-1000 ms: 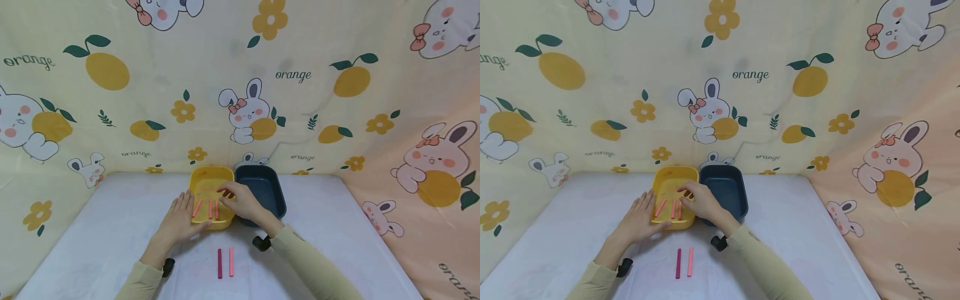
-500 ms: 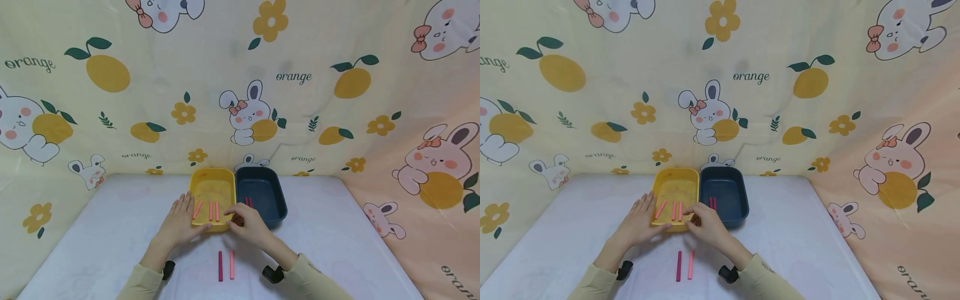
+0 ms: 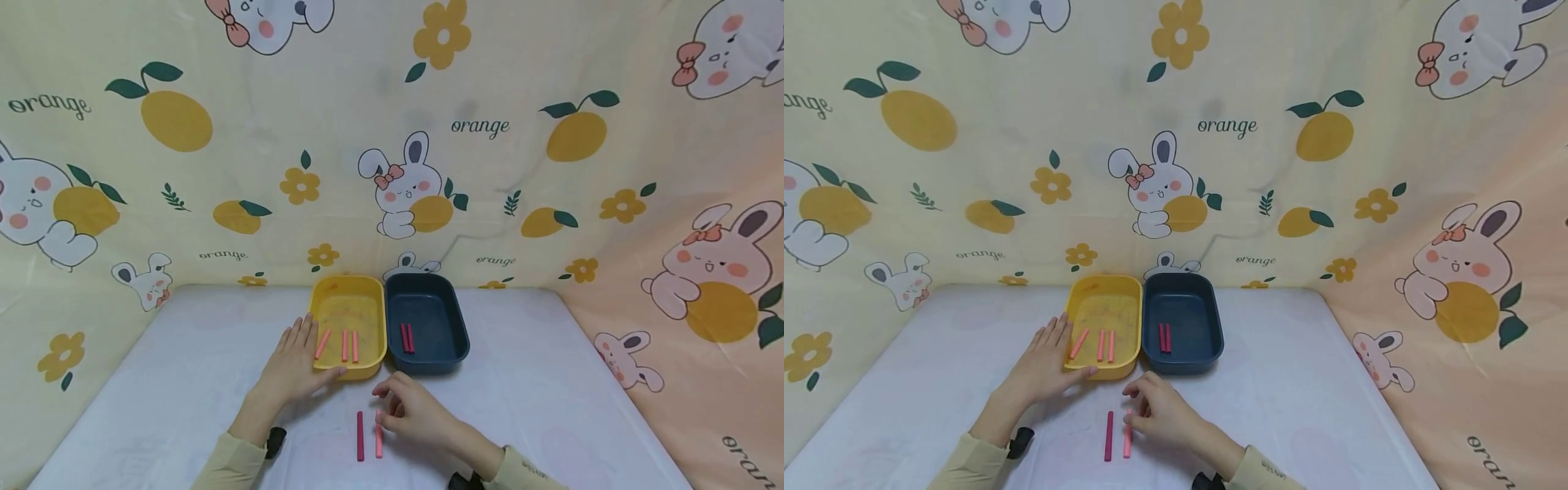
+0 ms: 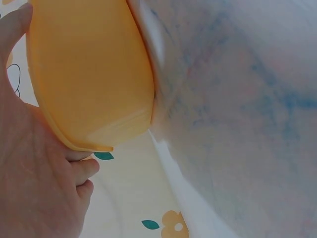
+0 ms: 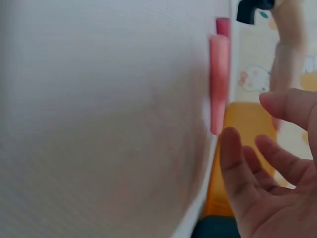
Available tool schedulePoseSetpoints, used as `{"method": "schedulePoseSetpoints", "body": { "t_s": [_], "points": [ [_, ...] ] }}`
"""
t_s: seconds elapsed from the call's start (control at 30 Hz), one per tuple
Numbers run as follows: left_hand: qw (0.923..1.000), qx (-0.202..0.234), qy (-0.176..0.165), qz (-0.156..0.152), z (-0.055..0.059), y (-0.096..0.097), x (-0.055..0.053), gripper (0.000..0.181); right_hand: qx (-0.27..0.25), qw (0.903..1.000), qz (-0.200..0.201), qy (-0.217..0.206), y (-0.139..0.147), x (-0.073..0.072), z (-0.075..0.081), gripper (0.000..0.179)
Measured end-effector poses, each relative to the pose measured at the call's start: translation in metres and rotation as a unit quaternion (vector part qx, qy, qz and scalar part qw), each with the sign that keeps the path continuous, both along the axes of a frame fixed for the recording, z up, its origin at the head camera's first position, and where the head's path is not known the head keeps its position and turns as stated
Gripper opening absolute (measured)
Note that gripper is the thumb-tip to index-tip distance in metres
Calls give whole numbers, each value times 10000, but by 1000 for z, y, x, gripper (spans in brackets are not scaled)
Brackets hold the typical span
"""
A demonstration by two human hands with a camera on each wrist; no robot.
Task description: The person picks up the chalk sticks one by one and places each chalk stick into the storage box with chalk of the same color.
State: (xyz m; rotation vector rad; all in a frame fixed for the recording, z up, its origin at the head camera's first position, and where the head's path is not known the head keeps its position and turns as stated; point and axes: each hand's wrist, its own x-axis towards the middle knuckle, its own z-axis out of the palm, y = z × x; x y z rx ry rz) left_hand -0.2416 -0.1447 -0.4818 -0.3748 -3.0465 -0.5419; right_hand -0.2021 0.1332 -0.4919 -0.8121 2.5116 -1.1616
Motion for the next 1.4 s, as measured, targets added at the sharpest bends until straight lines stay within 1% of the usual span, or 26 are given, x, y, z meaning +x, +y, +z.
{"method": "schedulePoseSetpoints", "body": {
  "t_s": [0.07, 0.17, 0.3, 0.5, 0.77, 1.1, 1.27, 1.4],
  "points": [
    [10000, 7, -3, -10, 0, 0, 0, 117, 243, 9996, 52, -146, 0, 3, -1, 36],
    [10000, 12, -5, 0, 0, 1, 0, 116, 494, 9986, 110, -155, -1, 5, -3, 39],
    [10000, -6, -26, 12, -1, 0, -1, 116, 623, 9979, 148, -98, -3, 5, -4, 39],
    [10000, -81, -53, -2, 1, 1, -1, 116, 769, 9970, 99, 8, -6, 6, -6, 38],
    [9999, -113, -78, 54, 1, 2, -1, 117, 797, 9967, 93, 105, -10, 6, -8, 36],
    [9998, -100, -124, 95, 2, 3, -1, 119, 810, 9965, 30, 222, -16, 8, -6, 33],
    [9997, -91, -166, 140, 2, 3, -2, 117, 734, 9972, -97, 57, -17, 8, -7, 33],
    [9998, -95, -96, 113, 0, 2, -3, 117, 565, 9982, -201, -58, -16, 8, -9, 35]
  ]
}}
